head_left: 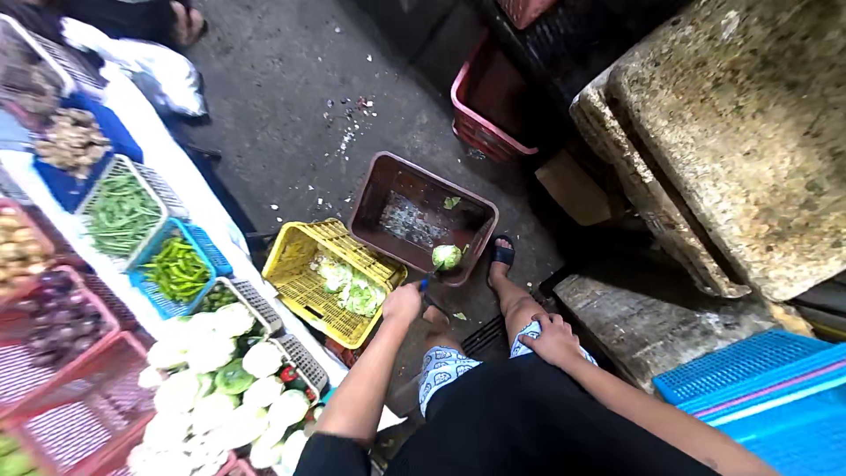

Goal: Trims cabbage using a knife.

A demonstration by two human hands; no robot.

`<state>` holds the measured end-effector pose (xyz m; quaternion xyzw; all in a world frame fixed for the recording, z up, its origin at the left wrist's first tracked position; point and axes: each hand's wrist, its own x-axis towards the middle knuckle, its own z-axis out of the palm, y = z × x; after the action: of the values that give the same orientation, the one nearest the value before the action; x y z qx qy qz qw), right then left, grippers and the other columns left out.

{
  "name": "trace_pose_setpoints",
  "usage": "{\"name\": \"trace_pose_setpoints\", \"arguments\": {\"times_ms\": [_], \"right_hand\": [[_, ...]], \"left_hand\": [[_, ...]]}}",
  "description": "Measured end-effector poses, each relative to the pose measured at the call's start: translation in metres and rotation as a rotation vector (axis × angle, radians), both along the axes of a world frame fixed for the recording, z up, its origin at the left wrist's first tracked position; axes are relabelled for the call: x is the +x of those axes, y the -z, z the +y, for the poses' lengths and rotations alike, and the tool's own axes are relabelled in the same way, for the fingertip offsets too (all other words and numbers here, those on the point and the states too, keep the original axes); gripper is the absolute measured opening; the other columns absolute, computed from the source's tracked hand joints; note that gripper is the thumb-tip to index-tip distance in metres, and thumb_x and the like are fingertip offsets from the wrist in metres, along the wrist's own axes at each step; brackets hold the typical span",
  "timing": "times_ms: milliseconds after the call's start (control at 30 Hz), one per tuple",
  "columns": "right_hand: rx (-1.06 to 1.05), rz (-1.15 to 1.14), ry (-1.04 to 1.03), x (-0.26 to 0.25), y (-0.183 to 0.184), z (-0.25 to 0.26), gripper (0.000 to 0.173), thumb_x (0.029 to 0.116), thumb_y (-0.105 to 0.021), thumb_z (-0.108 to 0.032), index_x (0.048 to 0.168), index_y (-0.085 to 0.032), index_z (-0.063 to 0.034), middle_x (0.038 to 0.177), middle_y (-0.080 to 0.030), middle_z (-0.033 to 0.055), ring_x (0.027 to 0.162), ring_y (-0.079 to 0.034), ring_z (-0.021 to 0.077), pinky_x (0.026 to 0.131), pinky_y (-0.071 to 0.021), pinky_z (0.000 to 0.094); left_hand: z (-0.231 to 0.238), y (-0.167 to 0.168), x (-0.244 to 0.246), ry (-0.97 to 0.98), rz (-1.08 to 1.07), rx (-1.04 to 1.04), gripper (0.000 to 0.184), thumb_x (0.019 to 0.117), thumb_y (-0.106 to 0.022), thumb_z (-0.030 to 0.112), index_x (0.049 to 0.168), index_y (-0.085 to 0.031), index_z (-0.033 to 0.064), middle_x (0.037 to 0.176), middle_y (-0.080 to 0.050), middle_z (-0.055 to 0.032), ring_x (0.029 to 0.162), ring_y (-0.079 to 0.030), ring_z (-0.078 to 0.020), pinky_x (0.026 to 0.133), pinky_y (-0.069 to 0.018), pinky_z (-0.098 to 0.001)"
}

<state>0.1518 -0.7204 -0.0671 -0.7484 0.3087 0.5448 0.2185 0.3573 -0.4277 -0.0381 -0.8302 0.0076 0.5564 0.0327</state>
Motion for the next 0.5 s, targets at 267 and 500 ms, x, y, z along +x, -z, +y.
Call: {"name": "trace_pose_setpoints", "arguments": {"times_ms": [267, 500], "right_hand": [[0.519, -0.269, 0.901, 0.106, -0.053, 0.048, 0.074, 0.1014, -0.056, -0.055, 0.157, -0.03, -0.0131, 0.152, -0.046, 0.0212, 0.132, -0.053, 0.04, 0.099, -0.0513, 0.0589], [0.881, -0.421, 0.94, 0.195, -0.129, 0.145, 0.061, 0.1041, -0.054, -0.048, 0.154, -0.035, -0.0188, 0.133, -0.06, 0.0217, 0.11, -0.067, 0.0381, 0.086, -0.0598, 0.0548]], "left_hand": [[0.098, -0.283, -0.079, 0.212, -0.541, -0.157, 0.037, 0.103, -0.057, 0.039, 0.138, -0.065, 0.0333, 0.097, -0.073, -0.0133, 0.08, -0.073, -0.0346, 0.065, -0.0583, -0.0544], [0.156, -0.346, -0.161, 0.358, -0.988, -0.237, 0.038, 0.1032, -0.052, 0.043, 0.134, -0.069, 0.0284, 0.081, -0.066, -0.0091, 0.063, -0.067, -0.0276, 0.05, -0.0542, -0.042]]}}
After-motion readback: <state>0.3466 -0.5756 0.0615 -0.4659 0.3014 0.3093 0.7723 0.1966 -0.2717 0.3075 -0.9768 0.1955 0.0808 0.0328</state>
